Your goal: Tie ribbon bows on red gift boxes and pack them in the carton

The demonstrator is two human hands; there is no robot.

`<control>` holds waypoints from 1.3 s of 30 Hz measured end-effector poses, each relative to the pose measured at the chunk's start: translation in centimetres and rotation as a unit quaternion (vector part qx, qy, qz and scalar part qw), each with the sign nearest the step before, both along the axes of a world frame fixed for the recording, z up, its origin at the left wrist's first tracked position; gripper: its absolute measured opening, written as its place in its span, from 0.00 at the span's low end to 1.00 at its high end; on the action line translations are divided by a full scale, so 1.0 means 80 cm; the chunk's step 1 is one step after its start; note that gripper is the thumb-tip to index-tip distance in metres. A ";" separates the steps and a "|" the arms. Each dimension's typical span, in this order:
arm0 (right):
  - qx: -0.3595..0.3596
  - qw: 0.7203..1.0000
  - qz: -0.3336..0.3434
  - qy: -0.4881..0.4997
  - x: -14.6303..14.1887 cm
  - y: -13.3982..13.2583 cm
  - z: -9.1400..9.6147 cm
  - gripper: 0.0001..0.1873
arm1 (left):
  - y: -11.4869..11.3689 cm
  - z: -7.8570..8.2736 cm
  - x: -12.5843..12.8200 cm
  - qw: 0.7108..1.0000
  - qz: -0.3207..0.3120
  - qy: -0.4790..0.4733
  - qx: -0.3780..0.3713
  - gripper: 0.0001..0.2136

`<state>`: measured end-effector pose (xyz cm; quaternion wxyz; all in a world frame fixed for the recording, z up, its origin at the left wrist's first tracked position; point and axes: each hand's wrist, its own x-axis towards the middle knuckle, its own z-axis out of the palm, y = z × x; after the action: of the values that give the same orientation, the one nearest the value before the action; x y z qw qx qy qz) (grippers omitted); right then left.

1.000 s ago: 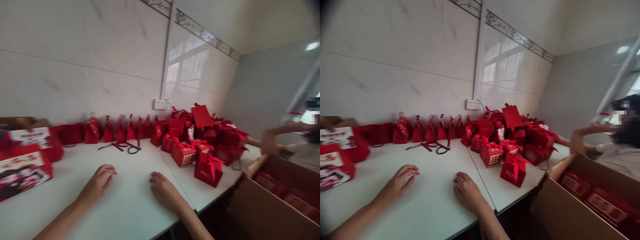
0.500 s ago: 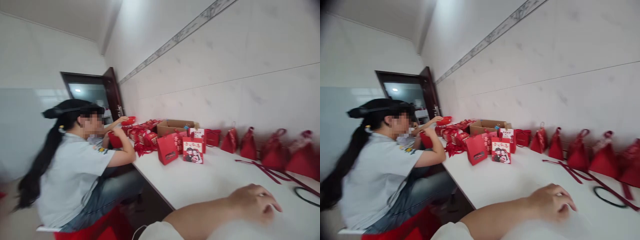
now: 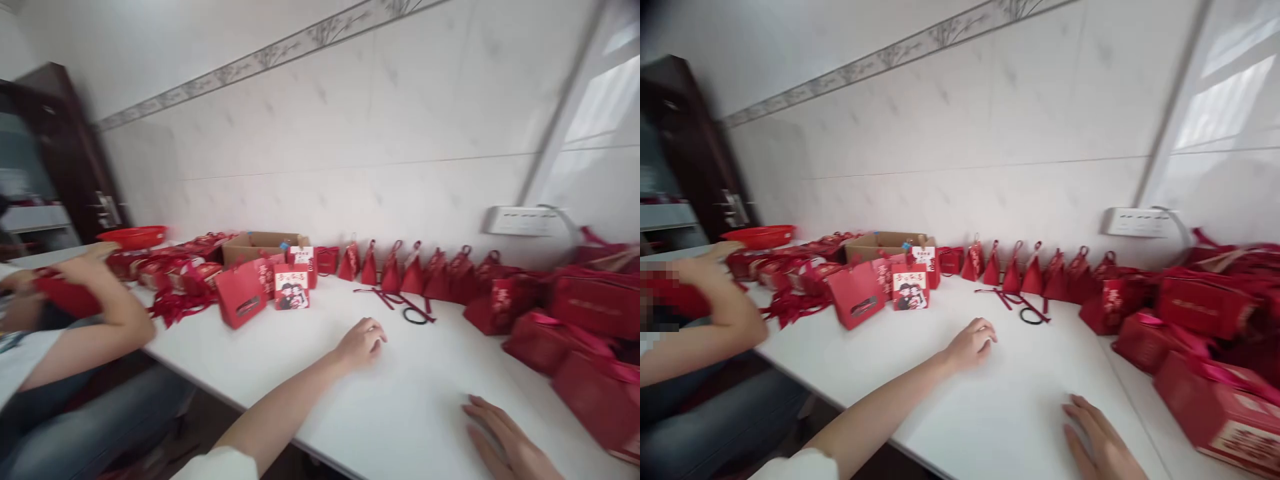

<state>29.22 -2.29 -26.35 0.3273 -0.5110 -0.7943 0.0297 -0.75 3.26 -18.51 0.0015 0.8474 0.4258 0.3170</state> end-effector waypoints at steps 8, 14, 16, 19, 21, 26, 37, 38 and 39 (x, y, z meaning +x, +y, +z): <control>-0.068 0.997 -0.020 -0.040 -0.024 -0.016 0.035 0.22 | -0.005 0.000 -0.055 0.996 0.042 -0.024 0.079 0.15; -0.066 0.997 -0.025 -0.029 -0.030 -0.022 0.043 0.22 | -0.008 0.012 -0.163 0.938 0.289 -0.152 0.114 0.21; -0.067 0.997 -0.022 -0.027 -0.028 -0.020 0.040 0.22 | -0.006 0.019 -0.188 0.879 0.403 -0.232 0.101 0.25; -0.072 0.997 -0.025 -0.023 -0.026 -0.019 0.034 0.22 | 0.001 0.025 -0.208 0.815 0.490 -0.303 0.061 0.28; -0.078 0.996 -0.030 -0.022 -0.025 -0.018 0.032 0.23 | 0.008 0.025 -0.212 0.805 0.501 -0.318 0.032 0.25; -0.091 0.995 -0.034 -0.024 -0.023 -0.016 0.033 0.23 | 0.020 0.021 -0.219 0.812 0.483 -0.328 -0.020 0.13; -0.090 0.989 -0.085 -0.083 -0.065 -0.007 0.096 0.17 | 0.007 0.012 -0.096 0.936 0.217 -0.269 -0.070 0.08; -0.113 0.987 -0.085 -0.081 -0.075 -0.007 0.119 0.16 | 0.006 0.010 -0.072 0.945 0.180 -0.263 -0.077 0.06; -0.096 0.992 -0.054 -0.056 -0.087 -0.009 0.144 0.16 | 0.005 0.009 -0.049 0.951 0.147 -0.257 -0.083 0.05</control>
<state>22.24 -3.02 -14.80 0.2326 -0.5827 -0.7764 0.0597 -4.66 3.62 -17.79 0.1348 0.6618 0.5559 0.4846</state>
